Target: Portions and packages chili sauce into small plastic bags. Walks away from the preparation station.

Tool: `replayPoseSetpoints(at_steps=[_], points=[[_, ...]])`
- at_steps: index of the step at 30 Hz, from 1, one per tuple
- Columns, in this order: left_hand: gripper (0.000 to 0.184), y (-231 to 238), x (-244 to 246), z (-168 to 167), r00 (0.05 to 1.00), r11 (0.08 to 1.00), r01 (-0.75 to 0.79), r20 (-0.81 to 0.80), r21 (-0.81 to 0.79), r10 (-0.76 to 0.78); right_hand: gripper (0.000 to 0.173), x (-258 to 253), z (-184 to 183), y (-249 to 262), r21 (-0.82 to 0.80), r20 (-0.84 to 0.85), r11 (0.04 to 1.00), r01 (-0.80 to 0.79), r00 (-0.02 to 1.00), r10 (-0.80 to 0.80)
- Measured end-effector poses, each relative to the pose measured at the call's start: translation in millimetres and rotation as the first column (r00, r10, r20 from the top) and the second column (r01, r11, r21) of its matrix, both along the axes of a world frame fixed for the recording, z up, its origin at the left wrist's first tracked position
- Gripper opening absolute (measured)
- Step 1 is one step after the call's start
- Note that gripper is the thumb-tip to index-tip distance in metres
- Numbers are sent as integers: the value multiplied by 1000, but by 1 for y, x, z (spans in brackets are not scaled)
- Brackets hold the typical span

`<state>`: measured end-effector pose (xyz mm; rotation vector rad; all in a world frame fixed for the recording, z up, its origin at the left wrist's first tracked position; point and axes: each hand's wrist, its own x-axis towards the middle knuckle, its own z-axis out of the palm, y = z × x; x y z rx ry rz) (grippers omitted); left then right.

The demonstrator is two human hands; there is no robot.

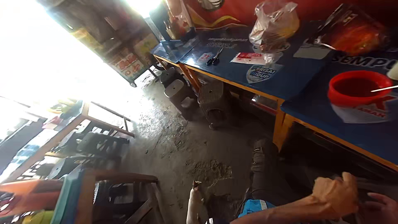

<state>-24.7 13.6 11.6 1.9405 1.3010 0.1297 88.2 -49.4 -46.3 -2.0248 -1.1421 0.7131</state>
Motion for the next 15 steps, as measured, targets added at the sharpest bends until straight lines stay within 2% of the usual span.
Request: replayPoseSetpoints(at_steps=[3,5,7,9,10,12,15], points=[[43,0,-9,0,1000,1000,7,4,14,-7,59,8,3,-2,-4,-22,1000,-9,1000,9],[41,2,-15,-12,980,989,48,183,140,-74,56,12,8,-4,-1,-82,999,36,996,-36],[64,13,-22,-19,871,963,173,424,207,-248,55,17,16,-6,-13,-201,997,71,977,-72],[89,19,-24,-11,819,915,320,415,244,-397,59,19,28,-5,-54,-308,995,81,947,-93],[91,19,-23,-6,816,881,367,351,299,-459,57,18,35,-4,-61,-345,996,70,934,-87],[77,15,-17,-2,810,827,394,273,402,-519,50,15,47,1,-32,-393,997,65,917,-72],[52,19,-14,2,795,822,317,340,473,-502,52,13,63,12,16,-448,999,45,894,-33]])
